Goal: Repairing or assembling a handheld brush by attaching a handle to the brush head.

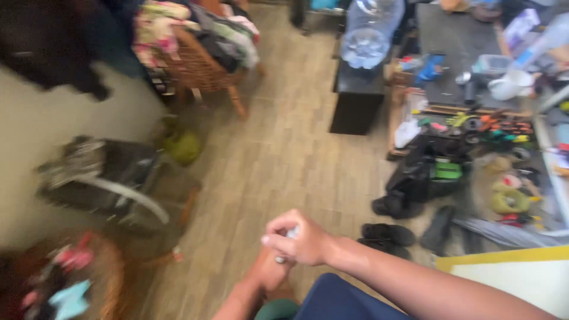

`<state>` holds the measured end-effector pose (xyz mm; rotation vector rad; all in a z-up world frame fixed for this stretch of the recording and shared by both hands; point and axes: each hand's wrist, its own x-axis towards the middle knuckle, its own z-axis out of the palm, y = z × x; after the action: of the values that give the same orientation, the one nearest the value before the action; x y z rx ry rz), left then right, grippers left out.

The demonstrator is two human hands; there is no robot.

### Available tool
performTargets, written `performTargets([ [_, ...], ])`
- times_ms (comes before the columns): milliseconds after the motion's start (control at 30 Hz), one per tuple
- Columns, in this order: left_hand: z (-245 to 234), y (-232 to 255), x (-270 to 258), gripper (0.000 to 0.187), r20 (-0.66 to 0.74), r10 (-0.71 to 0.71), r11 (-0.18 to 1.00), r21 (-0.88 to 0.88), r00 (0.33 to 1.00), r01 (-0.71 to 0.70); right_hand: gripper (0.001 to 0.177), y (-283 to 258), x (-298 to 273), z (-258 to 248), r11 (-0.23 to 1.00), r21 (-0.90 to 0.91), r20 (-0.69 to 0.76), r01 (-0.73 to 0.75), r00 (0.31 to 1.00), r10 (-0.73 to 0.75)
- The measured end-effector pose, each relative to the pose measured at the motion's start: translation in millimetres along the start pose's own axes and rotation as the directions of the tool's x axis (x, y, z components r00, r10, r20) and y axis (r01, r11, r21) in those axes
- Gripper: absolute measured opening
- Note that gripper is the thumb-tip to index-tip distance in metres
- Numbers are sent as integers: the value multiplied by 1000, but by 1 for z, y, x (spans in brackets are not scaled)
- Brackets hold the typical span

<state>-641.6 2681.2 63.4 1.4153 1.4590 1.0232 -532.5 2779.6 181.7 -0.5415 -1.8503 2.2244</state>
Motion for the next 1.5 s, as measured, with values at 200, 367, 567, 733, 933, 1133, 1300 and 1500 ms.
performTargets([
  [200,-79,-28,163,42,85,155,987,33,984,-158,29,-37,113,-107,998,-33,-84,62,994,-65],
  [367,-151,-52,316,35,17,84,991,104,996,-86,19,-76,218,-194,976,-185,-201,118,967,-155],
  [567,-199,-31,486,14,-37,120,969,221,992,-109,9,-105,314,-291,958,113,-417,262,888,-193],
  [733,-236,-53,634,16,12,163,894,420,987,-153,19,-111,394,-403,933,44,-528,358,801,-282],
  [933,-264,-1,772,22,46,-28,960,280,999,14,28,-126,469,-558,936,27,-472,351,830,-297],
  [1133,-285,-24,911,24,-45,77,938,341,996,-58,22,-161,539,-674,921,-42,-376,388,848,-375],
  [1300,-292,-19,1020,19,130,330,865,354,935,-355,30,-211,574,-753,883,-7,-433,470,794,-427],
  [1500,-337,12,1111,39,137,105,962,237,985,-136,35,-256,647,-802,866,11,-486,500,759,-433],
])
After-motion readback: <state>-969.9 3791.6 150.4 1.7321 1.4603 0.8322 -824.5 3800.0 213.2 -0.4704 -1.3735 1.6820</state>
